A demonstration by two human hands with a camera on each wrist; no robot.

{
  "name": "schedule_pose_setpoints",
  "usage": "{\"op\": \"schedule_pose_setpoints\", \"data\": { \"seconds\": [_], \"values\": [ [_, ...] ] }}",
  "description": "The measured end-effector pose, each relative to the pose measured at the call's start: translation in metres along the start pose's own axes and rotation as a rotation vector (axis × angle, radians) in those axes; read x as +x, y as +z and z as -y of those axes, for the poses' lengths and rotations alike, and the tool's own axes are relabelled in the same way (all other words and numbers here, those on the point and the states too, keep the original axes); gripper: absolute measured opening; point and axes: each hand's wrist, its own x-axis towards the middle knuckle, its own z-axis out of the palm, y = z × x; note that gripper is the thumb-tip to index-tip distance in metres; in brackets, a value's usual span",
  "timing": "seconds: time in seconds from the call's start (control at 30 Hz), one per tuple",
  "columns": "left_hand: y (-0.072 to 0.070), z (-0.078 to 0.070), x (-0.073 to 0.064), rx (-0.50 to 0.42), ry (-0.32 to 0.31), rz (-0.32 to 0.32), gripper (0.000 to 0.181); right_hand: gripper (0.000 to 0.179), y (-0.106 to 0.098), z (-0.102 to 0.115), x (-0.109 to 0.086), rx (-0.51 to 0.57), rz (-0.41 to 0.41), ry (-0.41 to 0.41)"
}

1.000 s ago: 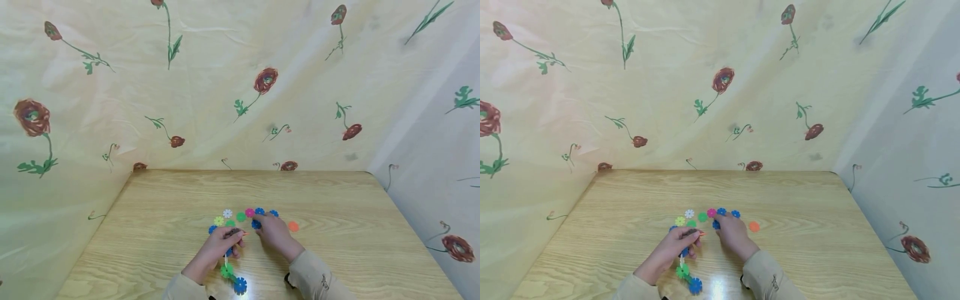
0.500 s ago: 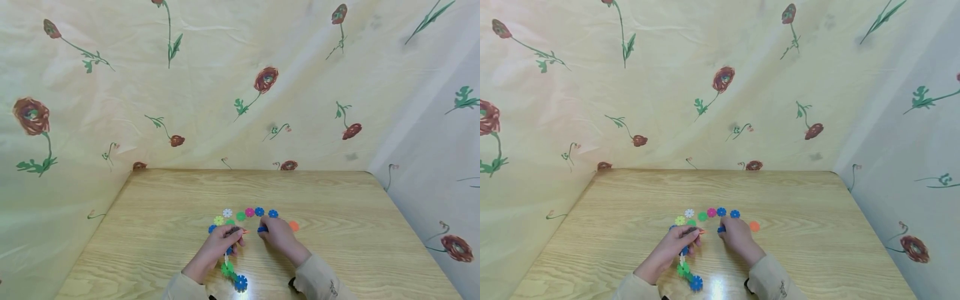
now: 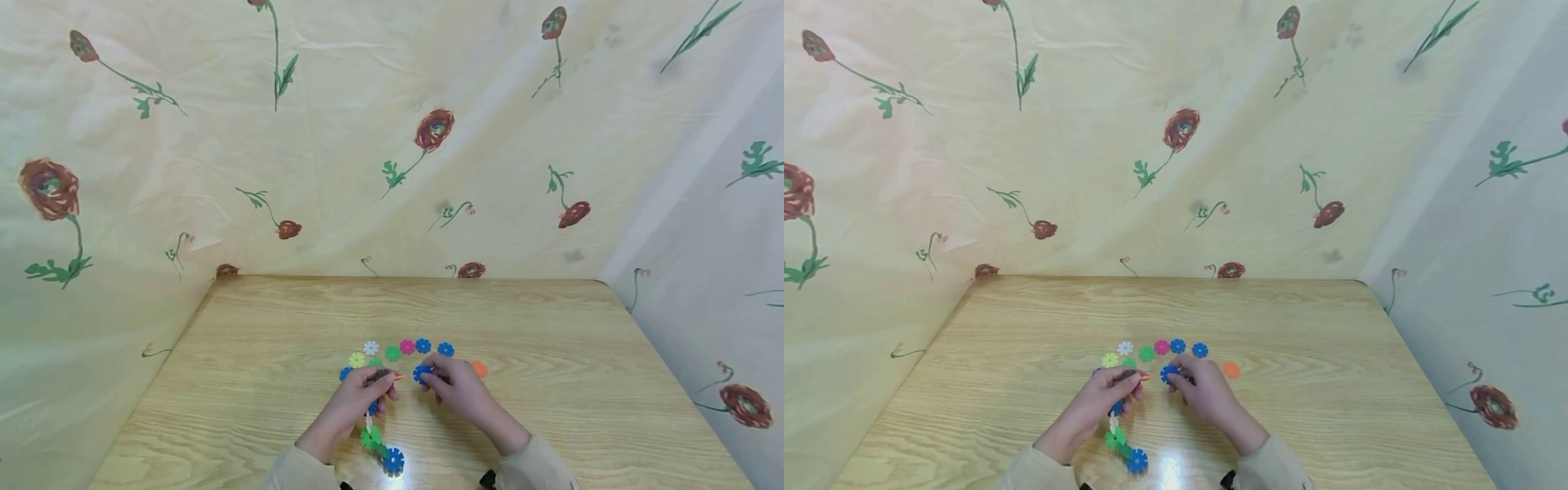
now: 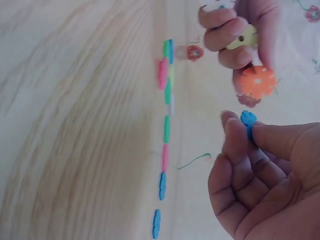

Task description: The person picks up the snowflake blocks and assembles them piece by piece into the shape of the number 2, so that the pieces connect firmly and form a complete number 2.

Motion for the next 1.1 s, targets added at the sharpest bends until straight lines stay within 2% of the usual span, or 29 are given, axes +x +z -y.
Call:
{"op": "schedule_pose_setpoints", "data": {
  "seconds": [0.23,0.4,0.63,0.9,1.1],
  "values": [
    [0.002,-0.002,-0.001,-0.004,0.016,0.018,0.039,0.025,-0.001,0.003,-0.004,0.152,0.029,-0.015],
    [0.003,-0.003,0.0,0.004,0.02,0.026,0.036,0.029,0.0,0.005,-0.005,0.205,0.024,-0.005],
    [0.006,-0.002,-0.001,0.015,0.023,0.036,0.034,0.028,0.004,0.005,-0.006,0.237,0.02,0.057],
    [0.012,-0.004,0.0,0.069,0.018,0.002,0.028,0.022,0.009,0.008,-0.007,0.297,0.027,0.077],
    [0.014,-0.001,0.0,0.08,-0.002,-0.012,0.028,0.02,0.017,0.007,-0.008,0.237,-0.024,0.094]
  ]
}}
